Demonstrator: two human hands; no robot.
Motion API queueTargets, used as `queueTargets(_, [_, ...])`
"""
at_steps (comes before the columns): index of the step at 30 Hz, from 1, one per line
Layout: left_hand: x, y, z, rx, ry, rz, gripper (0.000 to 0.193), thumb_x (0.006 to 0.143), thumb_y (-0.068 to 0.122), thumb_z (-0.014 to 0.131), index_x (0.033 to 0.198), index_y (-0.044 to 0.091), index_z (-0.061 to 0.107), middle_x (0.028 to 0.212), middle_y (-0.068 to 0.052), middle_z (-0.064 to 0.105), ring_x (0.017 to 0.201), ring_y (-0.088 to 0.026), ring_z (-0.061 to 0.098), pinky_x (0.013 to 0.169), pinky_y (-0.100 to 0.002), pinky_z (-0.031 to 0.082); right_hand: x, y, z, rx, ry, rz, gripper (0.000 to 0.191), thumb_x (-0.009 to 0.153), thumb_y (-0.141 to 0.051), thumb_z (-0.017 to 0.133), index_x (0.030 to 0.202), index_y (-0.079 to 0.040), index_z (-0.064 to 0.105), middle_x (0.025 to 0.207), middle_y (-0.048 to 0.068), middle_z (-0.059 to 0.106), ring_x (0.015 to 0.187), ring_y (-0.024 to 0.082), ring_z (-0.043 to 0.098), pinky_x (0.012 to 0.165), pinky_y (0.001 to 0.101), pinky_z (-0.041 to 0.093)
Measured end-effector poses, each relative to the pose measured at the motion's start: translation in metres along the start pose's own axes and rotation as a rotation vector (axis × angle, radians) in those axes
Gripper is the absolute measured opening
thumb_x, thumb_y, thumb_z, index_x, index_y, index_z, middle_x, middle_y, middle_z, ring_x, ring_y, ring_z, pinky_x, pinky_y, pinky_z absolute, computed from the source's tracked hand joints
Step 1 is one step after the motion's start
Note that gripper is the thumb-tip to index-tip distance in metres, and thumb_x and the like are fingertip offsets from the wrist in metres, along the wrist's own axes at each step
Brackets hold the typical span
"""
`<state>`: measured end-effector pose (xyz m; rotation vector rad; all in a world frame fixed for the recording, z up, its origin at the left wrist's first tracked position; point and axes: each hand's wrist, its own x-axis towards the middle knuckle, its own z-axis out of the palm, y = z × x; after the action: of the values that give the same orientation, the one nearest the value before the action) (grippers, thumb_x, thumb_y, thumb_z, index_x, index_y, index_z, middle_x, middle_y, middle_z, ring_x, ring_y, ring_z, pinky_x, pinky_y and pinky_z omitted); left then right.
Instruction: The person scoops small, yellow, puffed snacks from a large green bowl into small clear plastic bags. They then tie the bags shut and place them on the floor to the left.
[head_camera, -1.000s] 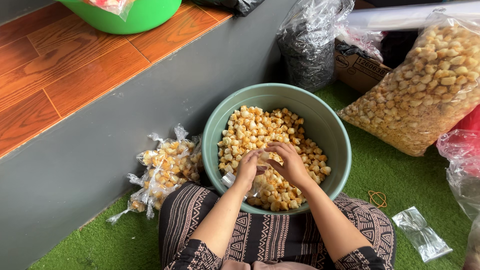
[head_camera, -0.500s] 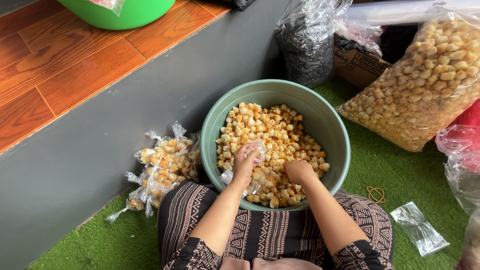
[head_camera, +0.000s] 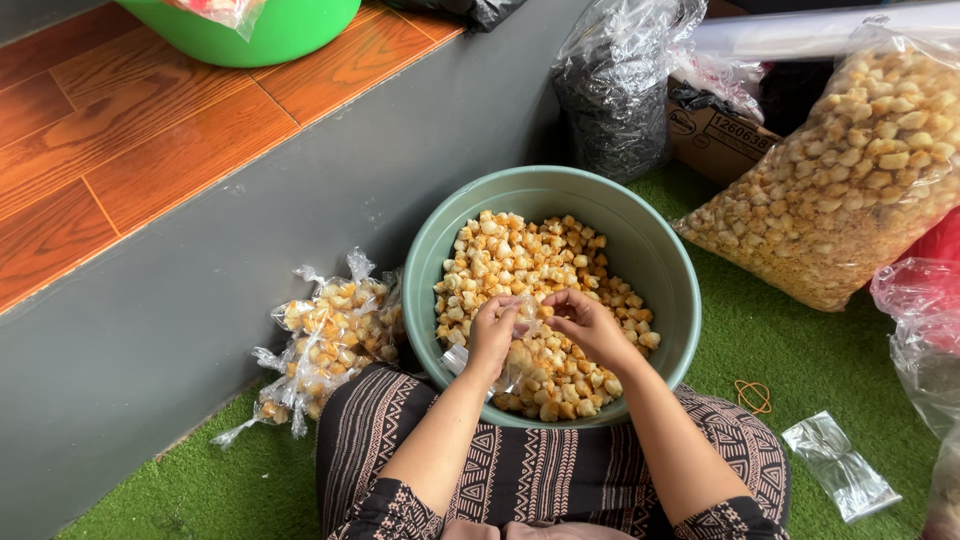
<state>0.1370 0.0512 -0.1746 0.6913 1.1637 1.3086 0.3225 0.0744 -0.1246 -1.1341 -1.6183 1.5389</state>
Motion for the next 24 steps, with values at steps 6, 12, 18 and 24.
queueTargets(6, [0.002, -0.001, -0.002, -0.005, 0.045, 0.016, 0.022, 0.105, 0.020, 0.053, 0.114, 0.005, 0.067, 0.107, -0.010, 0.070, 0.080, -0.014, 0.070, 0.070, -0.028, 0.058, 0.010, 0.002, 0.011, -0.116, 0.151, -0.112, 0.034, 0.091, -0.007, 0.071, 0.124, -0.004, 0.063, 0.114, 0.005, 0.069, 0.100, 0.012, 0.068, 0.088, 0.0279, 0.059])
queueTargets(12, [0.005, 0.002, -0.005, 0.039, 0.128, 0.035, 0.024, 0.106, 0.023, 0.049, 0.116, 0.006, 0.064, 0.116, -0.007, 0.069, 0.076, -0.016, 0.071, 0.065, -0.030, 0.055, 0.022, 0.016, -0.025, -0.715, 0.135, 0.255, 0.035, 0.096, -0.025, 0.067, 0.128, -0.012, 0.069, 0.111, 0.006, 0.074, 0.095, 0.022, 0.073, 0.086, 0.0371, 0.059])
queueTargets(18, [0.001, 0.004, -0.004, 0.032, 0.123, 0.043, 0.025, 0.106, 0.024, 0.048, 0.117, 0.006, 0.063, 0.122, -0.006, 0.068, 0.075, -0.015, 0.071, 0.066, -0.029, 0.056, 0.027, 0.023, -0.005, -1.122, -0.090, 0.420, 0.044, 0.090, -0.028, 0.067, 0.134, -0.027, 0.066, 0.127, 0.012, 0.062, 0.113, 0.031, 0.064, 0.094, 0.0423, 0.055])
queueTargets(24, [0.002, 0.003, -0.002, 0.054, 0.126, 0.055, 0.026, 0.106, 0.023, 0.049, 0.116, 0.004, 0.064, 0.121, -0.008, 0.069, 0.074, -0.015, 0.070, 0.065, -0.029, 0.055, 0.021, 0.007, 0.002, -1.173, -0.128, 0.452, 0.057, 0.086, -0.029, 0.071, 0.141, -0.026, 0.056, 0.136, 0.012, 0.055, 0.120, 0.031, 0.061, 0.098, 0.0426, 0.053])
